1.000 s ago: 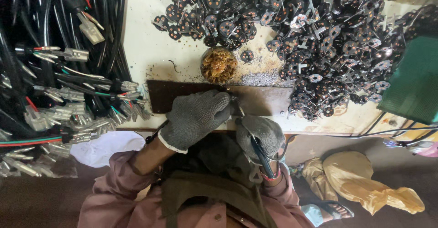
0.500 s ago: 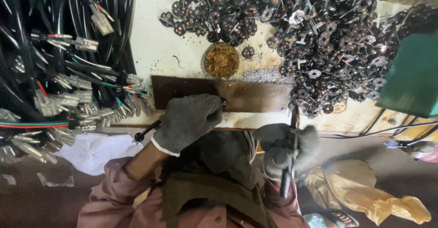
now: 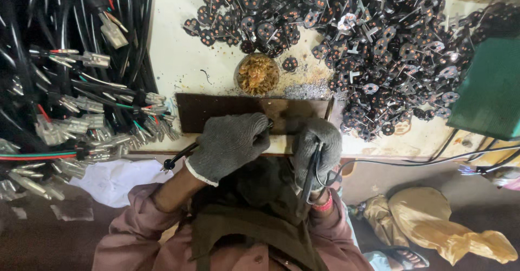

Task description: The person solders wires onto small black electrical components at a workbench, holding a component in one hand and a soldering iron in the other, then sets the finished assembly aside and picks up the next part, repeating the process.

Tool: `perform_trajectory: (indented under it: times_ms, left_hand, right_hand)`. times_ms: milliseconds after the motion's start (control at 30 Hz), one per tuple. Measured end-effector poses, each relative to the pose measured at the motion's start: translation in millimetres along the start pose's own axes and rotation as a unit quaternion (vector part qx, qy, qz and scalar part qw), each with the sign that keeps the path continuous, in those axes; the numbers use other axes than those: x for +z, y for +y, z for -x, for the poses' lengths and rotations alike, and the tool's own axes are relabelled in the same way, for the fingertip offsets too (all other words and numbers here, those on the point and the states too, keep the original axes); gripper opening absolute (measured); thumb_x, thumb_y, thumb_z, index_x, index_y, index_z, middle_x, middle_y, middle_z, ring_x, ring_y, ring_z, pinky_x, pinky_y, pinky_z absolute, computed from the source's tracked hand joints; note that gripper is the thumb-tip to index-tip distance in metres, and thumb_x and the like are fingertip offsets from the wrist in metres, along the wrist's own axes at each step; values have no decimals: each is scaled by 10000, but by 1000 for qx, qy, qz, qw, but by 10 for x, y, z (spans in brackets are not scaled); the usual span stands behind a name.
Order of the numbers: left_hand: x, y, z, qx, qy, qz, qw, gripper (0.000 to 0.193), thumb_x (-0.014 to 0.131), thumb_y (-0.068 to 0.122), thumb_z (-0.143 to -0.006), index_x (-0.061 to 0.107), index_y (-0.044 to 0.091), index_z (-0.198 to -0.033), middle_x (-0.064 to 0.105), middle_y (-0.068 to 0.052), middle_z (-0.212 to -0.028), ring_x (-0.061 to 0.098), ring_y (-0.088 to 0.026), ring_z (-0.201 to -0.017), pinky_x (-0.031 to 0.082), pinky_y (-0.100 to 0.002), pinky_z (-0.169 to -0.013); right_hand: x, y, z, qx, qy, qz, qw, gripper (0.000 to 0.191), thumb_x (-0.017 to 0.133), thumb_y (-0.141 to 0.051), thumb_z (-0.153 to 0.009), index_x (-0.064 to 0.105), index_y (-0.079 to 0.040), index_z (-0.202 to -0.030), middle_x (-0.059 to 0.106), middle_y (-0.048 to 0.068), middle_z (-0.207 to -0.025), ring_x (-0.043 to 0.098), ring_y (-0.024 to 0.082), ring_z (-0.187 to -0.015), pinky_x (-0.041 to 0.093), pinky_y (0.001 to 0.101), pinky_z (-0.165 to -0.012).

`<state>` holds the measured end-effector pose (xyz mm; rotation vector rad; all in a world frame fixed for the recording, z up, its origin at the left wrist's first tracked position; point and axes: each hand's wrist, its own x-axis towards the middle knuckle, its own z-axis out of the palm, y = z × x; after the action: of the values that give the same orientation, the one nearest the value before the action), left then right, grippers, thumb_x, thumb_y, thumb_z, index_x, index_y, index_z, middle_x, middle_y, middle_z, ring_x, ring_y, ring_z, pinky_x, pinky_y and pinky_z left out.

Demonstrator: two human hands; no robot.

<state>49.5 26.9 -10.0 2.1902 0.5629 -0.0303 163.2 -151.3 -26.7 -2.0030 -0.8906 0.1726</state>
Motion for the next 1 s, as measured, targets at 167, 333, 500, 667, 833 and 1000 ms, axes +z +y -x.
perform_trajectory:
  times_ms: [167, 333, 500, 667, 833, 1000]
  left_hand:
    - [44, 13, -29, 43, 28, -12, 999, 238, 723, 291, -838, 636, 91, -935, 664, -130, -761, 664, -376, -647, 506, -507, -539]
    - [83, 47, -37, 29, 56, -18, 998, 180, 713, 258, -881, 630, 105, -926, 668, -127, -740, 676, -354, -631, 515, -492, -539]
    - [106, 76, -48, -55, 53, 30, 997, 161, 713, 202, -896, 597, 96, -863, 651, -138, -682, 677, -365, -638, 519, -497, -559]
    - [106, 97, -40, -62, 65, 104, 991, 174, 725, 178, -880, 582, 78, -874, 664, -129, -713, 683, -366, -671, 508, -494, -571]
    - [60, 188, 19, -30, 109, 67, 991, 135, 699, 161, -971, 598, 96, -910, 674, -148, -830, 683, -394, -747, 526, -502, -619]
    - [-86, 202, 163, -82, 52, 153, 983, 281, 740, 229, -932, 588, 45, -1080, 689, -168, -961, 676, -426, -847, 531, -495, -649]
  right_hand:
    - [210, -149, -132, 26, -80, 13, 996, 309, 792, -66, -947, 591, -40, -1181, 727, 184, -1253, 742, 247, -1041, 586, 312, -870]
    - [143, -300, -240, 75, 4, -79, 994, 382, 779, -6, -938, 530, -44, -1225, 685, 219, -1289, 713, 268, -978, 584, 320, -852]
    - [94, -324, 118, -26, -85, 60, 994, 319, 863, -144, -738, 684, -94, -997, 728, 123, -860, 701, 284, -715, 550, 376, -638]
    - [168, -227, 277, -42, -78, 27, 996, 270, 801, -86, -799, 724, -63, -1057, 719, 113, -890, 700, 301, -761, 541, 402, -662]
    - [1, -408, 137, 127, -48, -49, 990, 153, 824, -93, -885, 739, -93, -1013, 763, 68, -953, 766, 227, -822, 598, 356, -728]
    - [-25, -422, -177, 57, -65, 67, 994, 177, 857, -99, -768, 745, -84, -904, 724, 73, -854, 691, 280, -776, 522, 394, -746]
